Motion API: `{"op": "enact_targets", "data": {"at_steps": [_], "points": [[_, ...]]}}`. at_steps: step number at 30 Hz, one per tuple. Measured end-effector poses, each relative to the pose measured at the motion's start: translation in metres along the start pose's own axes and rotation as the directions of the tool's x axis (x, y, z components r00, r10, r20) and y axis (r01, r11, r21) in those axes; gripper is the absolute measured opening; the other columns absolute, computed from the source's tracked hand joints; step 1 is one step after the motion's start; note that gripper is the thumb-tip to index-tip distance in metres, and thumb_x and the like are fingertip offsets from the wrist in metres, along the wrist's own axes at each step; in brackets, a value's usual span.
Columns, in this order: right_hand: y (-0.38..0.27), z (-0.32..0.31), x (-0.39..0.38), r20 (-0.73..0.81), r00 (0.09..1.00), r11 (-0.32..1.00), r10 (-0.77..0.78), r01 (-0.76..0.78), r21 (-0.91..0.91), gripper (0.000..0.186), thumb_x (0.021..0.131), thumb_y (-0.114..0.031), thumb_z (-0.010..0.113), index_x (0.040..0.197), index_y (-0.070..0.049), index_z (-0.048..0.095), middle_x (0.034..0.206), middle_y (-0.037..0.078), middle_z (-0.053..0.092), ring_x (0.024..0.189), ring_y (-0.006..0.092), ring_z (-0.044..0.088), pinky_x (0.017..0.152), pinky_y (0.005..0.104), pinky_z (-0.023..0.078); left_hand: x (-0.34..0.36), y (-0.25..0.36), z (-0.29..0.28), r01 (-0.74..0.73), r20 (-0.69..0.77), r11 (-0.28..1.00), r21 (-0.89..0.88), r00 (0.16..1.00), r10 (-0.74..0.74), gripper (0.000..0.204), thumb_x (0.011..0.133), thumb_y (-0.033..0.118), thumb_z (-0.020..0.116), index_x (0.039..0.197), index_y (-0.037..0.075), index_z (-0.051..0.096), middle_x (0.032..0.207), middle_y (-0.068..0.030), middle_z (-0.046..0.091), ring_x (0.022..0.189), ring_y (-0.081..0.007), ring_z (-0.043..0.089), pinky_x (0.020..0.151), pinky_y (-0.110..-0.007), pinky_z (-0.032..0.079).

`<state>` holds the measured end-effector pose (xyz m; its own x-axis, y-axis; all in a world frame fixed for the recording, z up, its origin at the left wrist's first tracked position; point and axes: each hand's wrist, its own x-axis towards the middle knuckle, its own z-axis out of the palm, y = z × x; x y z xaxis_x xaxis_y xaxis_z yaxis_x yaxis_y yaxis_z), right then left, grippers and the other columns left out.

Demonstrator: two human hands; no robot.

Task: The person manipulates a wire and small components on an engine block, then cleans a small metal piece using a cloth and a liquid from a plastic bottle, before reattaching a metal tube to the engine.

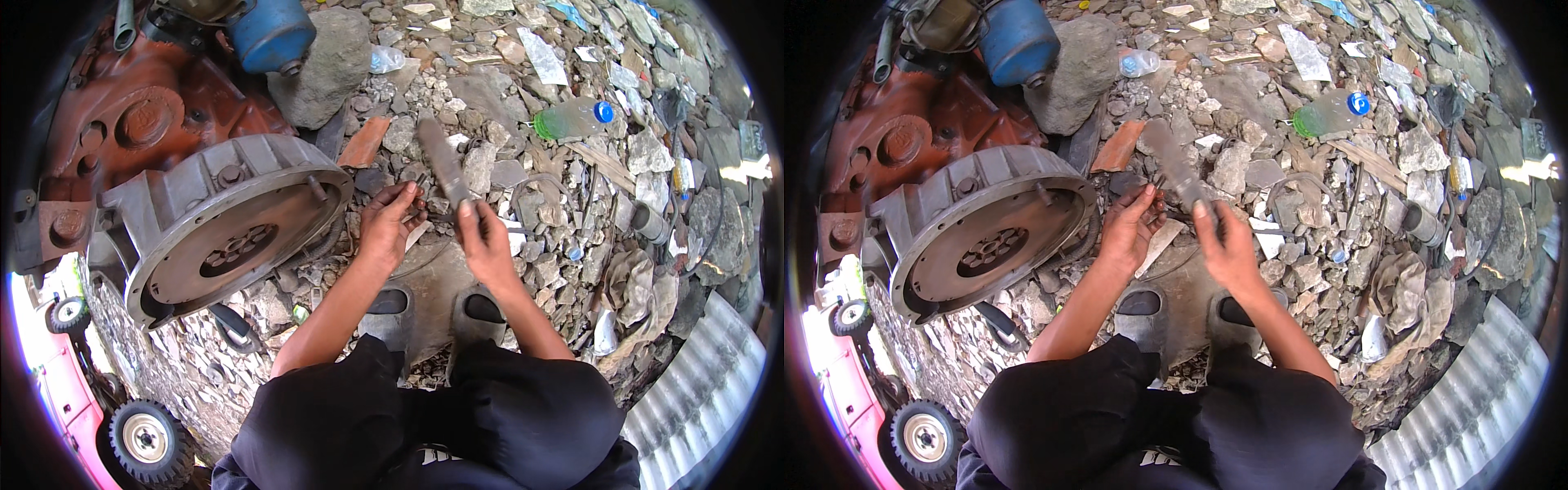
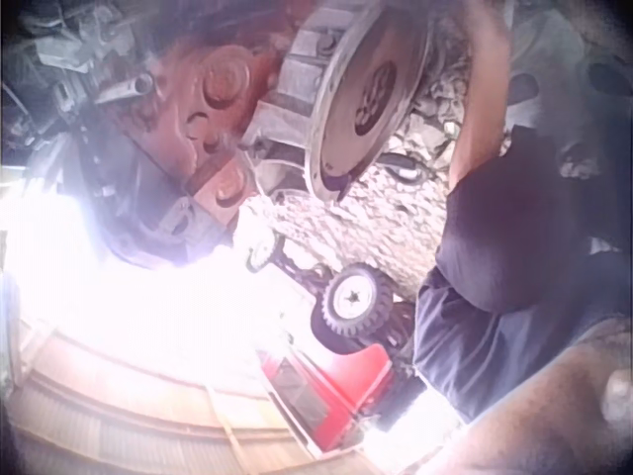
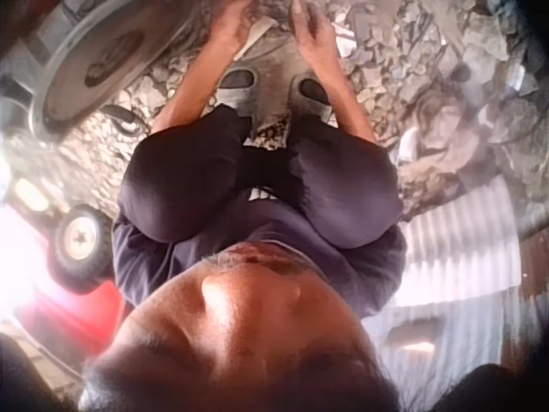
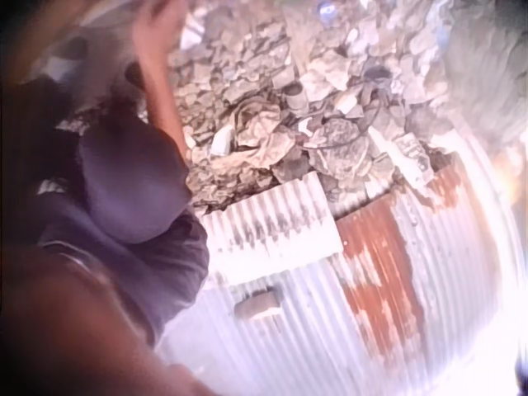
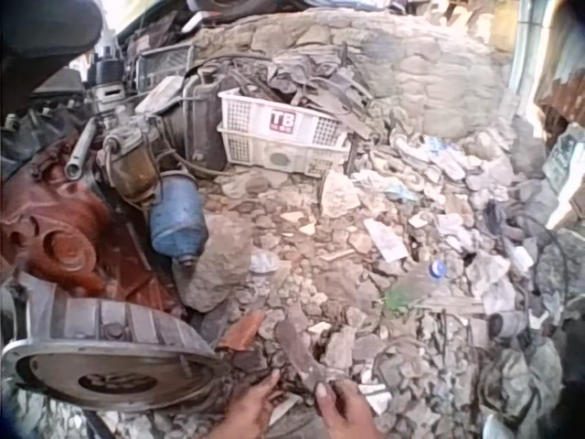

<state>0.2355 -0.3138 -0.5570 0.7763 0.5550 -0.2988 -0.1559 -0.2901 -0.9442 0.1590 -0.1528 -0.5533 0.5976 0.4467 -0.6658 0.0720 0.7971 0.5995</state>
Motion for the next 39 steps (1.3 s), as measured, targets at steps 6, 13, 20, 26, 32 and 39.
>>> {"op": "enact_targets", "data": {"at_steps": [6, 13, 20, 26, 32, 39], "points": [[0.006, -0.013, -0.009, 0.025, 0.988, 0.933, -0.154, 0.154, -0.325, 0.039, 0.1, -0.035, 0.058, 0.087, 0.002, 0.058, 0.054, 0.008, 0.044, 0.051, 0.0109, 0.041, 0.047, 0.0338, 0.033, 0.001, 0.006, -0.007, -0.05, 0.068, 0.998, -0.027, 0.996, 0.051, 0.012, 0.093, 0.015, 0.071, 0.098, 0.006, 0.067, 0.091, -0.0035, 0.068, 0.081, -0.013, 0.062, 0.073, -0.031, 0.053], [0.016, 0.002, -0.006, 0.012, 1.0, 0.999, -0.025, 0.026, -0.031, 0.038, 0.1, -0.033, 0.058, 0.085, 0.001, 0.059, 0.056, 0.001, 0.042, 0.052, 0.0079, 0.038, 0.046, 0.0313, 0.03, 0.0, 0.008, -0.003, -0.155, 0.085, 0.988, -0.003, 0.984, 0.155, 0.01, 0.094, 0.014, 0.069, 0.097, 0.005, 0.067, 0.089, -0.0037, 0.067, 0.077, -0.0121, 0.059, 0.069, -0.03, 0.054], [0.026, -0.019, -0.006, -0.025, 0.999, 0.985, 0.046, -0.049, -0.164, 0.043, 0.1, -0.039, 0.058, 0.088, 0.002, 0.06, 0.057, 0.001, 0.046, 0.054, 0.0085, 0.043, 0.047, 0.0311, 0.033, 0.004, 0.014, -0.01, -0.2, 0.1, 0.979, 0.047, 0.976, 0.195, 0.012, 0.094, 0.013, 0.069, 0.102, 0.004, 0.068, 0.096, -0.0079, 0.07, 0.081, -0.0128, 0.062, 0.074, -0.03, 0.054], [0.008, -0.013, -0.014, 0.066, 0.993, 0.968, -0.102, 0.114, -0.224, 0.032, 0.098, -0.029, 0.062, 0.088, 0.001, 0.059, 0.059, 0.005, 0.044, 0.052, 0.0092, 0.041, 0.047, 0.0304, 0.033, -0.002, -0.001, 0.001, -0.28, 0.11, 0.959, 0.055, 0.956, 0.272, 0.012, 0.096, 0.01, 0.065, 0.104, 0.001, 0.067, 0.091, -0.0061, 0.068, 0.078, -0.0126, 0.062, 0.073, -0.03, 0.057], [0.012, -0.023, -0.012, 0.044, 0.972, 0.928, -0.231, 0.234, -0.29, 0.026, 0.094, -0.022, 0.066, 0.091, 0.003, 0.061, 0.056, 0.01, 0.048, 0.047, 0.0136, 0.042, 0.047, 0.0316, 0.036, -0.003, -0.008, -0.009, -0.237, 0.115, 0.964, 0.117, 0.968, 0.224, 0.012, 0.096, 0.007, 0.064, 0.105, 0.0, 0.066, 0.086, -0.0043, 0.068, 0.074, -0.0115, 0.061, 0.07, -0.027, 0.052], [0.013, -0.014, -0.015, 0.033, 0.963, 0.937, -0.266, 0.267, -0.227, 0.025, 0.094, -0.022, 0.066, 0.088, 0.002, 0.061, 0.056, 0.008, 0.047, 0.049, 0.0125, 0.043, 0.046, 0.0311, 0.035, -0.009, -0.007, -0.004, -0.32, 0.107, 0.926, 0.198, 0.947, 0.304, 0.015, 0.094, 0.012, 0.068, 0.104, 0.001, 0.069, 0.084, -0.0034, 0.068, 0.073, -0.0095, 0.059, 0.07, -0.025, 0.047]]}}
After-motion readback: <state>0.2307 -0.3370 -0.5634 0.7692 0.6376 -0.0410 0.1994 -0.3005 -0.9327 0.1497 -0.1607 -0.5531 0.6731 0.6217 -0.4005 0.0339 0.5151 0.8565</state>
